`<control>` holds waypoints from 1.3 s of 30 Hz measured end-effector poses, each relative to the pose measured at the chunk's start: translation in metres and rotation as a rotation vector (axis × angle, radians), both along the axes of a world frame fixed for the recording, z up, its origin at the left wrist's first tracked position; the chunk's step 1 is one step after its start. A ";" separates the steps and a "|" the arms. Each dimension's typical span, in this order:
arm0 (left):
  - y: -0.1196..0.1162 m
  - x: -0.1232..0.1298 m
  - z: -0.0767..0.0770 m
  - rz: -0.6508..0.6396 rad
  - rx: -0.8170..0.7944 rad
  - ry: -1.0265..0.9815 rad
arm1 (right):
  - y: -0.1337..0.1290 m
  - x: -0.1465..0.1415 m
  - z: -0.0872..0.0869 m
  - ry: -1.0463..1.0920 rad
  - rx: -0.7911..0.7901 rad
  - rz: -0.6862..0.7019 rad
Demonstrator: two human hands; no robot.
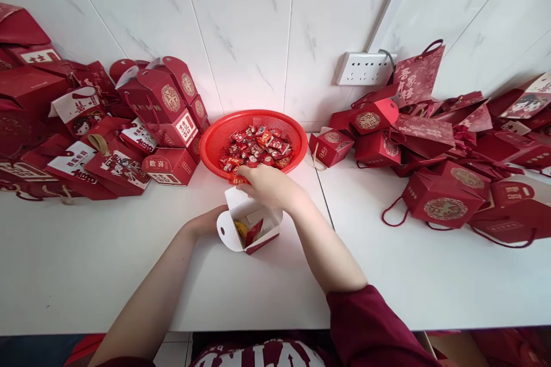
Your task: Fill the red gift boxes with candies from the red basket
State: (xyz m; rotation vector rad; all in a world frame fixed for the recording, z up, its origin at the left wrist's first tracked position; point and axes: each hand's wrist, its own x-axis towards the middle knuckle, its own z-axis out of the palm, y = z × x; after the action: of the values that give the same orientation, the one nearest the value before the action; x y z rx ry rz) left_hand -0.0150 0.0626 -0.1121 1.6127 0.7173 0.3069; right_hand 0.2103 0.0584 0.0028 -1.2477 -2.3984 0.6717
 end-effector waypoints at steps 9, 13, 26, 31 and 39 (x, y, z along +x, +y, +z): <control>-0.001 0.000 0.004 -0.009 0.016 -0.030 | -0.008 0.019 0.011 0.045 0.019 0.059; -0.001 -0.001 0.003 -0.019 -0.003 -0.025 | -0.010 0.026 0.016 0.015 -0.071 0.117; 0.003 -0.003 -0.003 -0.011 -0.037 0.022 | -0.009 0.031 0.014 -0.017 -0.156 0.078; -0.001 -0.002 -0.001 0.015 -0.031 0.001 | -0.012 0.032 0.014 0.104 -0.022 0.017; -0.012 0.003 0.022 0.051 -0.043 -0.111 | -0.029 0.052 -0.001 0.251 0.137 -0.088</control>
State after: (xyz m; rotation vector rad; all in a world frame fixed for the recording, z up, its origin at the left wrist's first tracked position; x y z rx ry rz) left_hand -0.0116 0.0511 -0.0896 1.5265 0.6767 0.4122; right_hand 0.2625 0.0295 0.0018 -1.1324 -2.1341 0.5888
